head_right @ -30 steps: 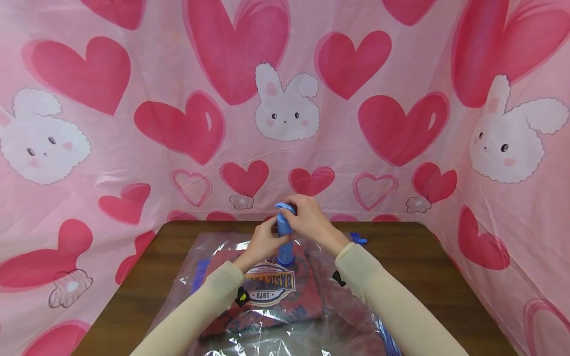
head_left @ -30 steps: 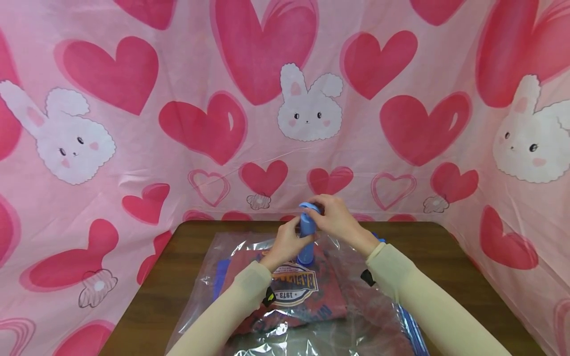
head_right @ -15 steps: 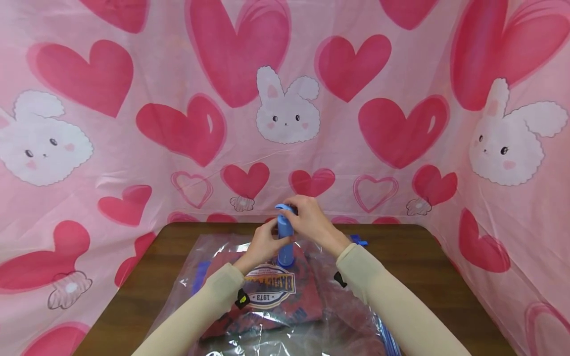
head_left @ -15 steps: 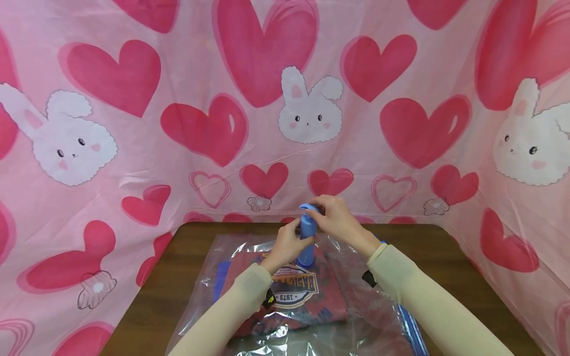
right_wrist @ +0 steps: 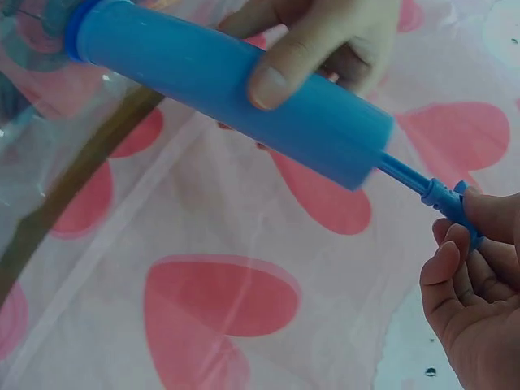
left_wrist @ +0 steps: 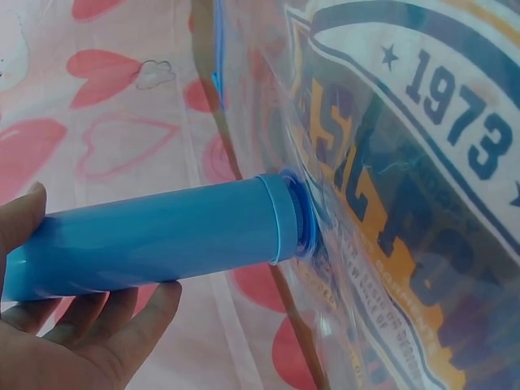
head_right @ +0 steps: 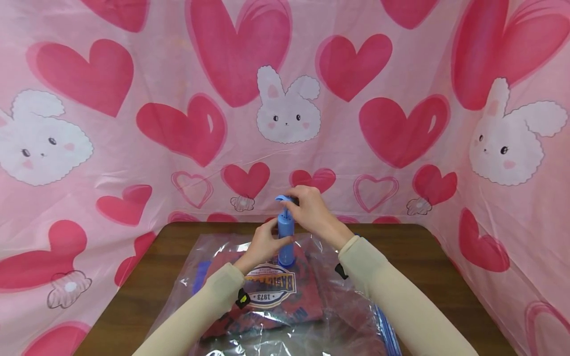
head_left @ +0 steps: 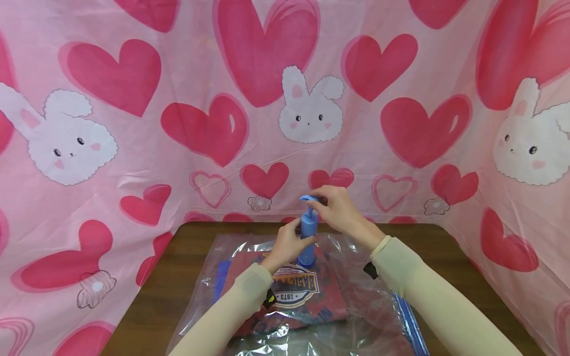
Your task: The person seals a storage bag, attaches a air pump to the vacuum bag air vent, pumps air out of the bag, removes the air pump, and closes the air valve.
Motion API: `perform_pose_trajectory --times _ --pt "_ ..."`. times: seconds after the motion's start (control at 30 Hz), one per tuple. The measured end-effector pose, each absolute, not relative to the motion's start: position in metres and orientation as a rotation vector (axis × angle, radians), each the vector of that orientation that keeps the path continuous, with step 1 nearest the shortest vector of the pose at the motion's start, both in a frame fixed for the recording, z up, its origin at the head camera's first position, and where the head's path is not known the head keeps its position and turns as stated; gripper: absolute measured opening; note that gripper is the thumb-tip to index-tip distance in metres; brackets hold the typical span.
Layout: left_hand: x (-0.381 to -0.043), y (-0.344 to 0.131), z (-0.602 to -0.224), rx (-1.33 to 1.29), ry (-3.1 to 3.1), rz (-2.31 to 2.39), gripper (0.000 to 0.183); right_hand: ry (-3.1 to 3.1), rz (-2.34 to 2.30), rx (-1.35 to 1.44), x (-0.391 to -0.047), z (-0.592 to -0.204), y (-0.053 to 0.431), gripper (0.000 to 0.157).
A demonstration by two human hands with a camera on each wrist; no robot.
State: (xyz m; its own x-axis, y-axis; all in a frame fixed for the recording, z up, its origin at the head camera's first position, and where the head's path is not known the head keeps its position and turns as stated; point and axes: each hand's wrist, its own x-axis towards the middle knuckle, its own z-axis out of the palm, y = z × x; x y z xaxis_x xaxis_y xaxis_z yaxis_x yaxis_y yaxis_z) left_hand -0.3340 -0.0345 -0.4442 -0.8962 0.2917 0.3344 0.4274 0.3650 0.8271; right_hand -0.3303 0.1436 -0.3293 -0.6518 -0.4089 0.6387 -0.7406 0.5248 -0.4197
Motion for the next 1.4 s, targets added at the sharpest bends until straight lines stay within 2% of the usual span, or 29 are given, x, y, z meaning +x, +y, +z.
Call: perform_pose_trajectory --times 0.37,0.83,1.03,1.4 --pt "-0.338 -0.034 -0.446 -0.634 -2.498 -1.545 0.052 -2.102 0.936 0.933 -0.336 -0.286 0.143 0.017" --pt "-0.336 -0.035 -0.444 -0.636 -2.518 -1.610 0.061 -2.046 0.919 0.930 -0.335 -0.238 0.145 0.021" --pt "-0.336 -0.034 -0.444 -0.640 -2.524 -1.593 0.062 -2.052 0.948 0.879 -0.333 -0.230 0.146 0.020" --pt "-0.334 -0.032 -0.445 -0.627 -2.547 -1.575 0.061 -2.029 1.008 0.861 -0.329 -0.242 0.145 0.019"
